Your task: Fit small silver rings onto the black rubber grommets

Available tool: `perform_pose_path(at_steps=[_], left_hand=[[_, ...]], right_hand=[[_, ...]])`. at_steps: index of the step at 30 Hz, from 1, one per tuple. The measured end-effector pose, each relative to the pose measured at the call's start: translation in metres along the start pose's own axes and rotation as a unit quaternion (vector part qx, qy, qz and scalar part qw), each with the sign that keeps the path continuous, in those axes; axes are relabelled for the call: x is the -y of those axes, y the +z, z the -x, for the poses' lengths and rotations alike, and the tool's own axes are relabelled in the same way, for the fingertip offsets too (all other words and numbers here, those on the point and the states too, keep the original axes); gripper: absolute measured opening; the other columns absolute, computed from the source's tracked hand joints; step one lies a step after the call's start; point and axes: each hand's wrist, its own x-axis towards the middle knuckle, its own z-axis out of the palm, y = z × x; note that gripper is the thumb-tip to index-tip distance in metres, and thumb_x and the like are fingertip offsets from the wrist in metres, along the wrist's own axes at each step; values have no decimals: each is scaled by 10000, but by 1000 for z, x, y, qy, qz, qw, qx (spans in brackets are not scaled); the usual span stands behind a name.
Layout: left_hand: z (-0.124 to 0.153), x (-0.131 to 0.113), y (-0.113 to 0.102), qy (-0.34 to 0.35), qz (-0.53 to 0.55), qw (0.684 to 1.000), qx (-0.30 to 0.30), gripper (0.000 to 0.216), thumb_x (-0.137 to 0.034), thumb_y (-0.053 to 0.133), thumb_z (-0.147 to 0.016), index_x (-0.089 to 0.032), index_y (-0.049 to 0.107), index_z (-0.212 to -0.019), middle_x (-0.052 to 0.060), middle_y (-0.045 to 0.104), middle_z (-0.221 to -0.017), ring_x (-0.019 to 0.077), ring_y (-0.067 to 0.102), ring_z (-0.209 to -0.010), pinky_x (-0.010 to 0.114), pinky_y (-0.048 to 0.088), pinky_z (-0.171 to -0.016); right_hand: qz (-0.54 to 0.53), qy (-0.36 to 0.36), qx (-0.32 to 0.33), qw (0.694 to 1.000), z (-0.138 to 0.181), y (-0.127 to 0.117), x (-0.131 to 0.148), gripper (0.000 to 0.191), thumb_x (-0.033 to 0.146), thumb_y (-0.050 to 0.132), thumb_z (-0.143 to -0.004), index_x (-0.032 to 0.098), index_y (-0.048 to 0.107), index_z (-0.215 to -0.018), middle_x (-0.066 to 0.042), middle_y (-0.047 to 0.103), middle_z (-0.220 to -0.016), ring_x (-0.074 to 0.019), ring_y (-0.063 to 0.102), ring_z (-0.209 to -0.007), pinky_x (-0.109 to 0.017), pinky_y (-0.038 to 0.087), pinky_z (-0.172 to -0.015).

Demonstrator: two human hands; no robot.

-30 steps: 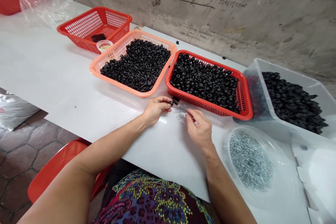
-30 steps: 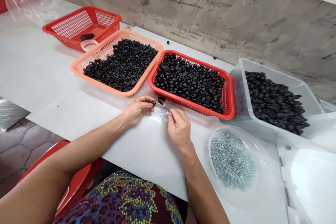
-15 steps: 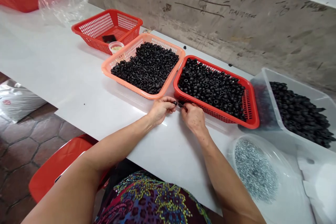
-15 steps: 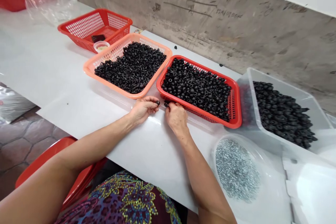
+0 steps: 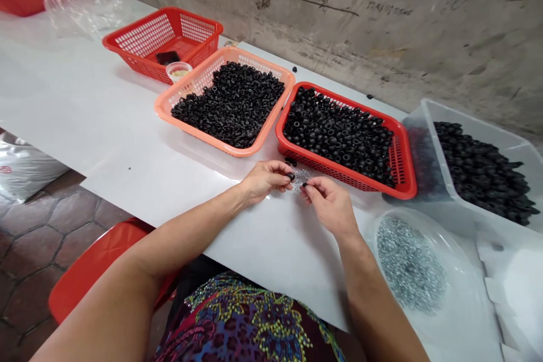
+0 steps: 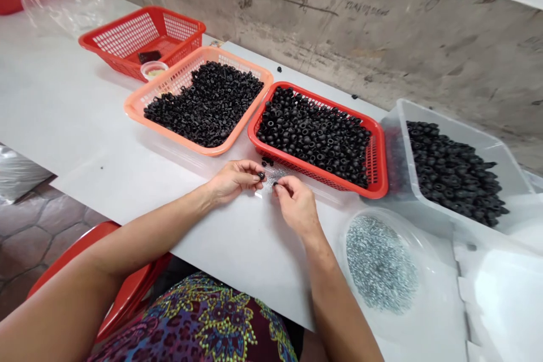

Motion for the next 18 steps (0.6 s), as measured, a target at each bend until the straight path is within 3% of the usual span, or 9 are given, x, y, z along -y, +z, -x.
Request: perform_pose_path(at_steps=[3,7,18], left_hand=[[4,6,5,-26,-18,999,34,190,-51,674,-647,-99,636,-827,32,674,-722,113,641,-567,239,456,-557],[7,13,8,-49,-48,996,55,192,-68,689,-664,-89,661,-853,35,677,-701,99,625,-556,234,453,-561],[7,21,10,-8,-109,993,44,246,-63,686,-647,-89,651,-890,15,651,-723,86,596,-558,252,473,-591]], right_hand=[[-160,66,11,985,19,-4,-5,145,310,646,-784,178,645,-844,-35,682,-754,-147,614,-628,-281,504,-561],[-247,76,-22,966,29,-1,-7,189,289,714,-736,186,693,-893,-31,706,-786,-134,628,-654,-281,532,-608],[-77,11,-86,993,38,0,6,197,275,625,-785,179,689,-945,-29,690,-762,-141,616,-640,-301,536,-630]])
